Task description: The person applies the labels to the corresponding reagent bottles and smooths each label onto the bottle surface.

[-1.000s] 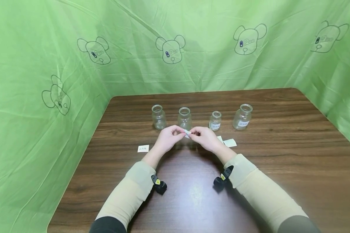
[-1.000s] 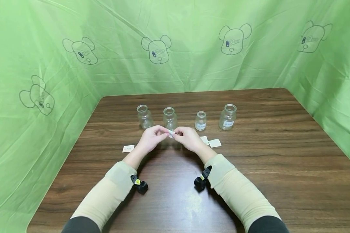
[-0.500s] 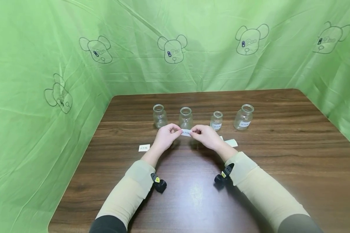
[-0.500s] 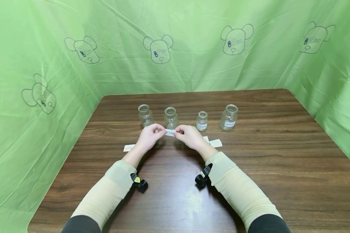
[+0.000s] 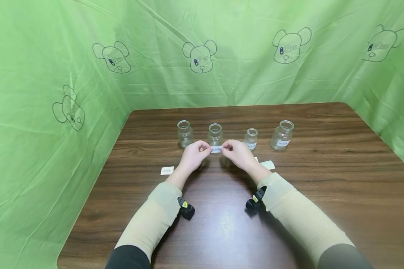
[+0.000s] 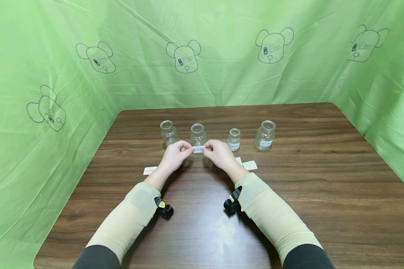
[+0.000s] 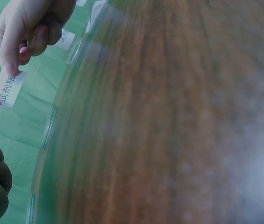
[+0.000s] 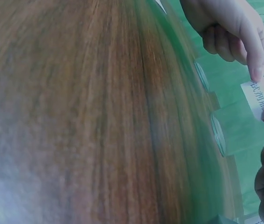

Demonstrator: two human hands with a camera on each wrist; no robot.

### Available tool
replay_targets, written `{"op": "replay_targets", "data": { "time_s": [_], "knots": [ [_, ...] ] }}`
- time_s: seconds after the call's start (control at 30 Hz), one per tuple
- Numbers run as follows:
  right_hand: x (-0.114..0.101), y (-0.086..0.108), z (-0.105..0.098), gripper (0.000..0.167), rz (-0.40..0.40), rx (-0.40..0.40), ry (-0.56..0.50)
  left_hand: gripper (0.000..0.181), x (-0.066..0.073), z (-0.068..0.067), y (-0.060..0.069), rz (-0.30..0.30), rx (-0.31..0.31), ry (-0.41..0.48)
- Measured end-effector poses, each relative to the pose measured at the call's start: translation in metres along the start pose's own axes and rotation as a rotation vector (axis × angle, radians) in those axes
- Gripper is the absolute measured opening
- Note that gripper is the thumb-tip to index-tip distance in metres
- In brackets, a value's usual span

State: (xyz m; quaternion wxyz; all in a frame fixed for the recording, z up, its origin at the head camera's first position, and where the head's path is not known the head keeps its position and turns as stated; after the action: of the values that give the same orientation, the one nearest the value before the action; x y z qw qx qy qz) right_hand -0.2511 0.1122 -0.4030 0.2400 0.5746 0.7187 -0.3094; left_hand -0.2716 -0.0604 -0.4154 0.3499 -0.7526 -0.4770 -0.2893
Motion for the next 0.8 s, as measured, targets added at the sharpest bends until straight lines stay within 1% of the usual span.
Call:
{"op": "replay_targets", "data": {
  "time_s": [0.17,0.37,0.6,0.8],
  "knots": [
    [0.002,-0.002,0.000,0.013,0.030,0.032,0.000,0.014,0.000,0.001,-0.003,0.000,0.004,-0.018],
    [0.003,-0.006,0.003,0.014,0.031,0.029,0.038,0.014,-0.001,0.000,-0.006,0.004,0.024,-0.044],
    [0.006,-0.009,0.007,0.013,0.040,0.021,0.066,0.015,-0.005,0.003,-0.009,-0.013,0.027,-0.116],
    [0.010,-0.011,0.010,0.014,0.050,0.009,0.096,0.014,-0.006,0.004,-0.009,-0.033,0.033,-0.148]
  ]
}}
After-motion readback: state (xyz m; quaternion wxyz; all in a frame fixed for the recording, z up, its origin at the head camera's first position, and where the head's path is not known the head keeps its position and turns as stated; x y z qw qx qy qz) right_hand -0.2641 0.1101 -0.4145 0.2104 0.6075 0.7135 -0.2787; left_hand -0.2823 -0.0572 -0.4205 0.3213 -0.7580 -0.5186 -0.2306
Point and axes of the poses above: each hand's wrist, its own y-axis away from the middle knuckle, its own z-axis out of the palm, x = y × z, the point moved 5 cm from there along -y, towards the middle knuckle, and after that the axes turned 4 degrees about z, right-handed, at the moved point
